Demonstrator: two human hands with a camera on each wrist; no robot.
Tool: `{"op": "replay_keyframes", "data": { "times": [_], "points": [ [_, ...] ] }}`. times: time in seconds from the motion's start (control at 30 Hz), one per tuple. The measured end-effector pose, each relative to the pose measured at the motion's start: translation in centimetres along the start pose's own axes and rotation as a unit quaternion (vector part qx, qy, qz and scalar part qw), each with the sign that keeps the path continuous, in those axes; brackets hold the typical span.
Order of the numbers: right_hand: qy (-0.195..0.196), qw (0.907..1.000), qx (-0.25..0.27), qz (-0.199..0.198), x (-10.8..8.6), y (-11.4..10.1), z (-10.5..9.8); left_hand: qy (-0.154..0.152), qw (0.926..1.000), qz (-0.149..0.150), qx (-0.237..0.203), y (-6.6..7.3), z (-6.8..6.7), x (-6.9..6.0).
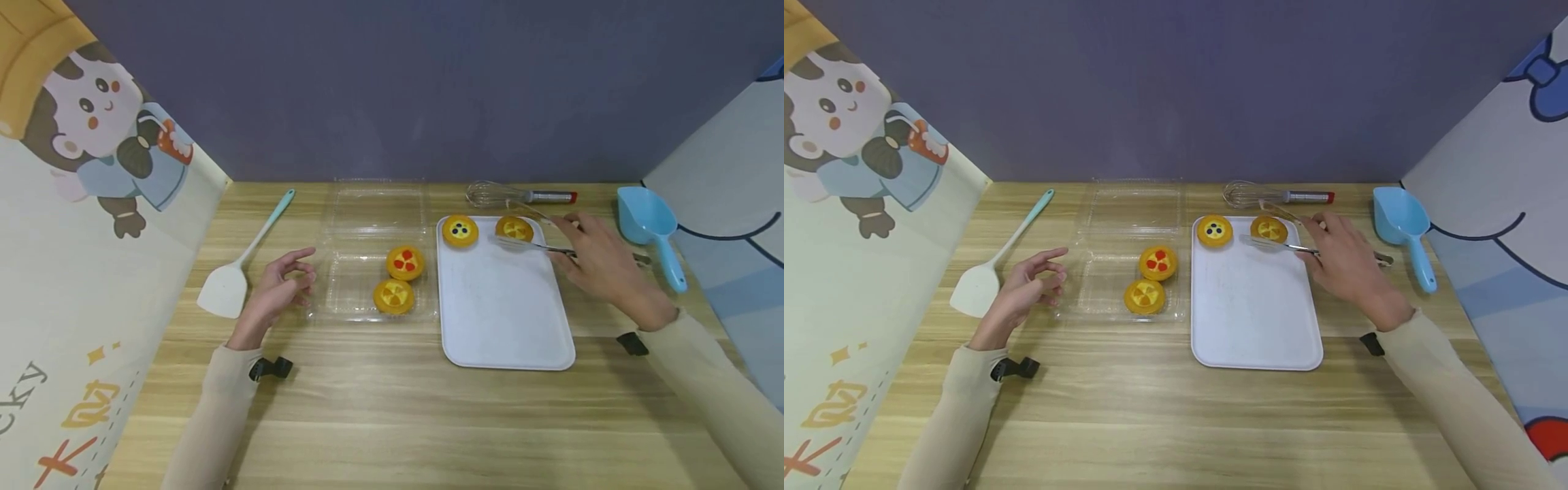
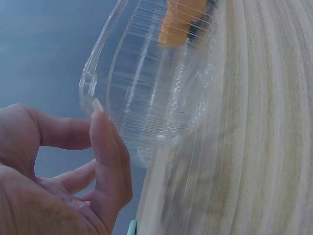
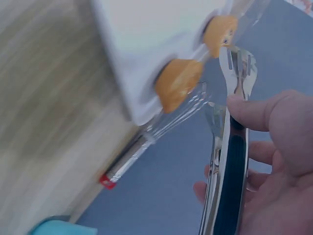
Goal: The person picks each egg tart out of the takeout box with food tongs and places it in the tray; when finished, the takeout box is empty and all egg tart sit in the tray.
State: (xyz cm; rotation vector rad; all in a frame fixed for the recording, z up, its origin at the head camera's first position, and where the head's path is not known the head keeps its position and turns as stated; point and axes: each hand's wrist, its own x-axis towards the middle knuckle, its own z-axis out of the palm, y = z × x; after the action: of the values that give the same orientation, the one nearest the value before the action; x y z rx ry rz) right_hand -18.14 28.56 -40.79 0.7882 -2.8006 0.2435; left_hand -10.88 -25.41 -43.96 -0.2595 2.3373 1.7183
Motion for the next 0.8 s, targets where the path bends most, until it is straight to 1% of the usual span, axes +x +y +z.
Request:
{"op": "replay_keyframes", "data": {
  "times": [0.17,0.37,0.53,0.67,0.8],
  "points": [
    [0.026,0.9985,0.018,-0.045,1.0,-2.0,-1.1,0.000,1.0000,-0.003,0.001,0.0,-0.1,-0.1],
    [0.018,0.9961,0.016,-0.085,2.5,-4.4,-1.7,-0.003,1.0000,-0.007,0.000,0.0,-0.2,-0.1],
    [-0.001,0.9918,0.034,-0.123,4.2,-6.5,-1.9,-0.002,0.9999,-0.010,-0.005,0.0,-0.2,-0.1],
    [-0.030,0.9876,0.043,-0.148,5.5,-8.3,-2.1,0.000,0.9998,-0.014,-0.014,0.0,-0.2,-0.2],
    [-0.056,0.9825,0.036,-0.174,6.7,-9.9,-2.3,-0.002,0.9997,-0.014,-0.018,0.1,-0.1,-0.2]
  ]
}}
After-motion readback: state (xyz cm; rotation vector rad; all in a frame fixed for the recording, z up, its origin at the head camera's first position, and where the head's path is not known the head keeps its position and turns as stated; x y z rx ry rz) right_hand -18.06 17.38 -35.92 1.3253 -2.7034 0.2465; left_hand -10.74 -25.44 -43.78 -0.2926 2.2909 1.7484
